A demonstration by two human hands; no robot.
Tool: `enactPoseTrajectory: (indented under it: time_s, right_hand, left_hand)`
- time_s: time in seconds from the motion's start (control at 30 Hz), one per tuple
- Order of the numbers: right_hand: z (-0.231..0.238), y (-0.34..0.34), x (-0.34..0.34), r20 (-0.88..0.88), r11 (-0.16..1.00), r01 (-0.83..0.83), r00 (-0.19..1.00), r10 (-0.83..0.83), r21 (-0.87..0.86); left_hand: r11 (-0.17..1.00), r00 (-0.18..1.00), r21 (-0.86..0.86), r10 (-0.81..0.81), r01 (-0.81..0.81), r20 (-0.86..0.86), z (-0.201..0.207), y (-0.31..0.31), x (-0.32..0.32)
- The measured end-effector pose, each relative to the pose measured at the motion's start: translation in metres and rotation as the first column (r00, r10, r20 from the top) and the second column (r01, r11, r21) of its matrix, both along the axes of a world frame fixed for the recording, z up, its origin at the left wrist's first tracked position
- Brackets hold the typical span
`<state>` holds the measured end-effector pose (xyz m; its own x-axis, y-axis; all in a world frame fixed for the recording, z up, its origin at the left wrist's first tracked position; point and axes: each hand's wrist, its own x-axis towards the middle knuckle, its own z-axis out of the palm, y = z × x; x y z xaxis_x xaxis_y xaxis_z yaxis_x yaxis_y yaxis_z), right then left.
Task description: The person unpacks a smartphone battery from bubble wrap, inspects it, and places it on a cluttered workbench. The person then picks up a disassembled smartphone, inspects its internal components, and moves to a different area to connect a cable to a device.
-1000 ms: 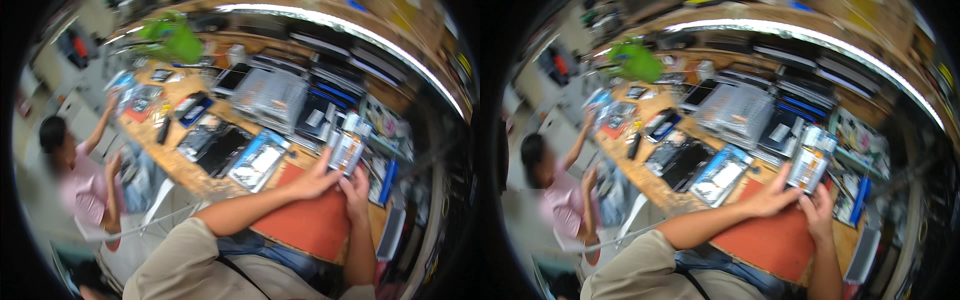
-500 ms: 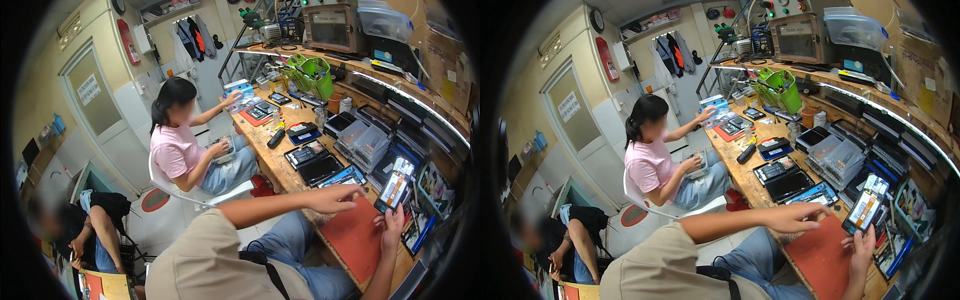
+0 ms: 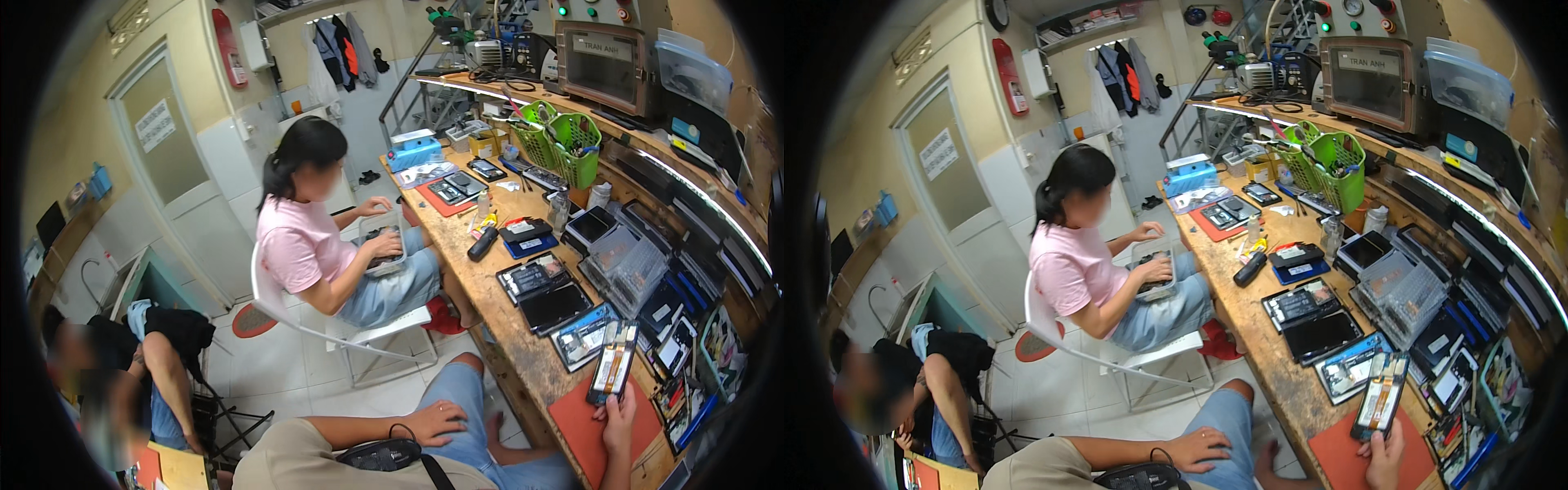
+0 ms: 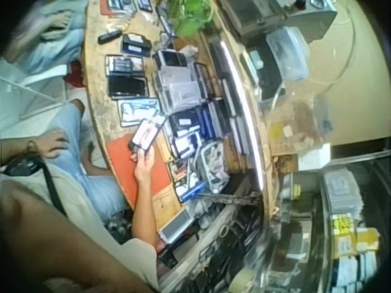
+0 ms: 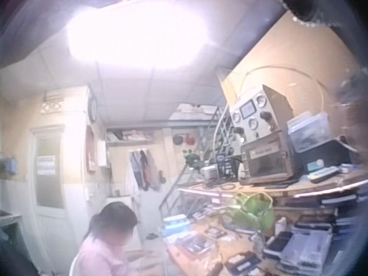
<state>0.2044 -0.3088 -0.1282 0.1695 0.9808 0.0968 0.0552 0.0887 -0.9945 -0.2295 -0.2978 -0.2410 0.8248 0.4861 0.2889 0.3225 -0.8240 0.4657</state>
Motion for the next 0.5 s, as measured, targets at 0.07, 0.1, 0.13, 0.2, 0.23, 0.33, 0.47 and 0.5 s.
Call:
enactPoseTrajectory:
  time_s: [0.07, 0.1, 0.13, 0.2, 0.23, 0.33, 0.47, 0.5]
  right_hand:
    - [-0.001, -0.002, 0.002, 0.055, 0.998, 0.052, 0.997, -0.051, -0.019]
    - [-0.001, -0.006, 0.0, 0.051, 0.998, 0.066, 0.997, -0.065, -0.021]
    - [0.003, -0.007, -0.004, 0.081, 0.995, 0.091, 0.993, -0.087, -0.051]
    - [0.011, -0.007, -0.008, 0.109, 0.986, 0.12, 0.988, -0.107, -0.118]
    - [0.01, -0.011, -0.003, 0.095, 0.982, 0.081, 0.993, -0.065, -0.171]
    - [0.02, -0.012, -0.003, 0.166, 0.97, 0.093, 0.984, -0.057, -0.222]
    - [0.03, -0.016, -0.01, 0.192, 0.936, 0.168, 0.975, -0.112, -0.309]
    - [0.033, -0.015, -0.014, 0.207, 0.935, 0.199, 0.968, -0.141, -0.293]
  left_hand:
    - [0.996, 0.996, -0.032, -0.088, 0.089, 0.018, -0.016, 0.019, 0.001]
    - [0.991, 0.995, -0.095, -0.095, 0.097, 0.021, -0.025, 0.034, -0.003]
    - [0.979, 0.993, -0.171, -0.112, 0.114, 0.026, -0.033, 0.04, -0.006]
    - [0.969, 0.994, -0.226, -0.091, 0.101, 0.058, -0.049, 0.056, -0.008]
    - [0.966, 0.994, -0.237, -0.086, 0.1, 0.068, -0.06, 0.061, -0.006]
    - [0.962, 0.996, -0.257, -0.082, 0.088, 0.034, -0.06, 0.073, 0.001]
    - [0.946, 0.994, -0.31, -0.111, 0.098, -0.022, -0.043, 0.092, 0.003]
    - [0.943, 0.993, -0.322, -0.106, 0.087, -0.041, -0.031, 0.097, 0.001]
